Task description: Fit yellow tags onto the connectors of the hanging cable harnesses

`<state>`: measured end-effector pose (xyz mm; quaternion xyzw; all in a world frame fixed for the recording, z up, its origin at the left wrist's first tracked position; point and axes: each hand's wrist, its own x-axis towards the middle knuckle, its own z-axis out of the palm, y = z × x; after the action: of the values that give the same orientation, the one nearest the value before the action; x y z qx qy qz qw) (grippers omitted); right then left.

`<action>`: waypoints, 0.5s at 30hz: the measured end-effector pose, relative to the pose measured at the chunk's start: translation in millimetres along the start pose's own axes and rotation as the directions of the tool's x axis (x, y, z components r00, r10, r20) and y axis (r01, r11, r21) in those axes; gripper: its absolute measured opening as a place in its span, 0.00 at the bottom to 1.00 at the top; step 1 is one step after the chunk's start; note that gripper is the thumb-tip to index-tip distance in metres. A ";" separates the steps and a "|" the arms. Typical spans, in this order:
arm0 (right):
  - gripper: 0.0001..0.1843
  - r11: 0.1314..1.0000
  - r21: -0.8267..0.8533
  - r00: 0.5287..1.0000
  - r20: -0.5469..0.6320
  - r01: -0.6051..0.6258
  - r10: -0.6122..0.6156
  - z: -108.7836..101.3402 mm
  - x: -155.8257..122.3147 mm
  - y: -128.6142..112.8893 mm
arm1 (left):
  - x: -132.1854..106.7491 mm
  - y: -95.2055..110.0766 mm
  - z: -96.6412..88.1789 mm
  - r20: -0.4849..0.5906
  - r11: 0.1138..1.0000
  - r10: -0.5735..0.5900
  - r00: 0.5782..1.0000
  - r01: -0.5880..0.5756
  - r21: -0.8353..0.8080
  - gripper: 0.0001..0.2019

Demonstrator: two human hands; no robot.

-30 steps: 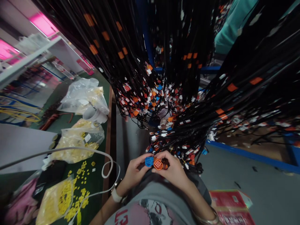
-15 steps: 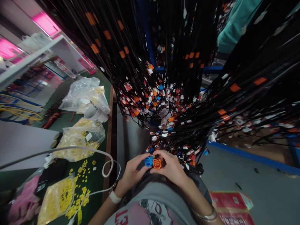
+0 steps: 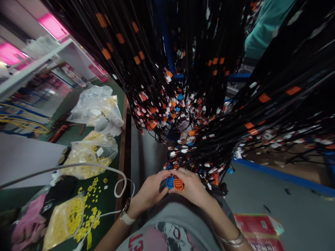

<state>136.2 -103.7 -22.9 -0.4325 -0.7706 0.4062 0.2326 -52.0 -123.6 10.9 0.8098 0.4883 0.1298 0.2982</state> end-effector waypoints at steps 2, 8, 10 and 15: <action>0.29 1.000 -0.027 1.000 0.010 0.010 -0.010 0.8 -0.4 1.7 | 1.9 1.3 -2.0 0.039 1.000 -0.003 0.999 0.003 -0.010 0.24; 0.23 0.998 -0.035 0.998 0.002 0.059 -0.059 1.4 -1.5 7.1 | 1.3 -0.5 -2.7 0.064 0.998 -0.039 0.997 0.041 -0.043 0.22; 0.23 0.995 -0.022 0.995 -0.012 0.096 -0.096 2.0 -2.0 8.6 | 0.9 -0.9 -2.2 0.061 0.995 -0.061 0.996 0.065 -0.071 0.24; 0.21 0.986 0.001 0.982 -0.082 0.169 -0.169 3.3 -2.1 8.4 | -3.0 -0.7 -1.9 0.071 0.985 -0.088 0.994 0.098 -0.143 0.33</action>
<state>139.0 -104.4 -31.8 -0.3809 -0.7928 0.3701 0.2992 -55.0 -125.3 12.2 0.7658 0.5048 0.1253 0.3782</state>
